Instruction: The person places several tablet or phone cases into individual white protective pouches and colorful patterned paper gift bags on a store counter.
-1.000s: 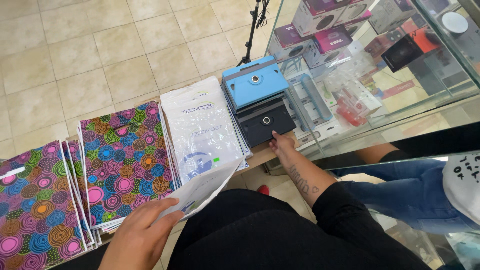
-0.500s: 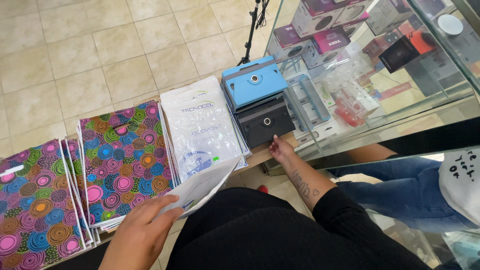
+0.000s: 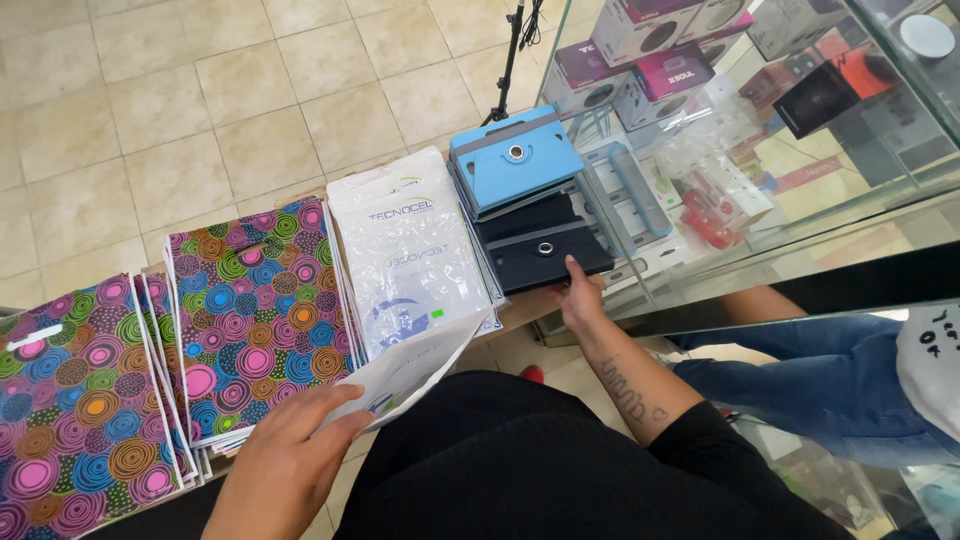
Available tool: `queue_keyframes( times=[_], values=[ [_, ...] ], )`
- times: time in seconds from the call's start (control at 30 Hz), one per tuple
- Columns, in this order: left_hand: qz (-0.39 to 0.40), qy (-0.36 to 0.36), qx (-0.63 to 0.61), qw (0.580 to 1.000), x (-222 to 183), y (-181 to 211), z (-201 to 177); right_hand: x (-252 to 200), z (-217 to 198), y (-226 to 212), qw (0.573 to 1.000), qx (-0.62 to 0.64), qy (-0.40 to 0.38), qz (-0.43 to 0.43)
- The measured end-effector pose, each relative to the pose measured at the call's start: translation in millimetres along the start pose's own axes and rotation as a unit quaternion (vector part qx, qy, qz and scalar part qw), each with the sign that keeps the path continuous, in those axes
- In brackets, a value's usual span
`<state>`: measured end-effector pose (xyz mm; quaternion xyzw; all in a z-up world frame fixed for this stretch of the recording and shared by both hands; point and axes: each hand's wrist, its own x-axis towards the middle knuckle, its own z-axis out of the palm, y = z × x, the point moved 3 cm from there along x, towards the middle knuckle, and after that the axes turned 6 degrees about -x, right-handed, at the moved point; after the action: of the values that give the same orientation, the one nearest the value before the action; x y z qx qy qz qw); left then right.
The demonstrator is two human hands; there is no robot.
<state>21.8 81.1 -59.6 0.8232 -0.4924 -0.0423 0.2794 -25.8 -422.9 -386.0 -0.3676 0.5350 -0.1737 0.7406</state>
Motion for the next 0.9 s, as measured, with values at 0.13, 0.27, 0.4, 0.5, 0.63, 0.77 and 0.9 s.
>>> queue_keyframes(
  times=[0.13,0.27,0.4,0.5,0.63,0.77,0.9],
  values=[
    [-0.019,-0.003,-0.001,1.000,10,15,-16,-48,-8,-30,0.977,-0.052,-0.033,-0.204],
    [-0.047,-0.006,-0.008,0.999,14,14,-19,-130,-25,-80,0.916,-0.096,-0.059,-0.385],
    [-0.024,-0.020,-0.024,0.999,33,29,-29,-221,-29,-155,0.809,-0.125,-0.123,-0.561],
    [0.002,-0.039,-0.047,0.998,47,39,-32,-257,-28,-184,0.769,-0.096,-0.145,-0.616],
    [0.052,-0.058,-0.064,0.995,55,48,-26,-308,9,-201,0.725,-0.015,-0.320,-0.609],
    [0.042,-0.055,-0.079,0.994,63,57,-34,-357,43,-205,0.673,0.049,-0.440,-0.592],
    [0.067,-0.029,-0.094,0.993,57,58,-46,-343,46,-201,0.677,-0.028,-0.410,-0.610]
  ],
)
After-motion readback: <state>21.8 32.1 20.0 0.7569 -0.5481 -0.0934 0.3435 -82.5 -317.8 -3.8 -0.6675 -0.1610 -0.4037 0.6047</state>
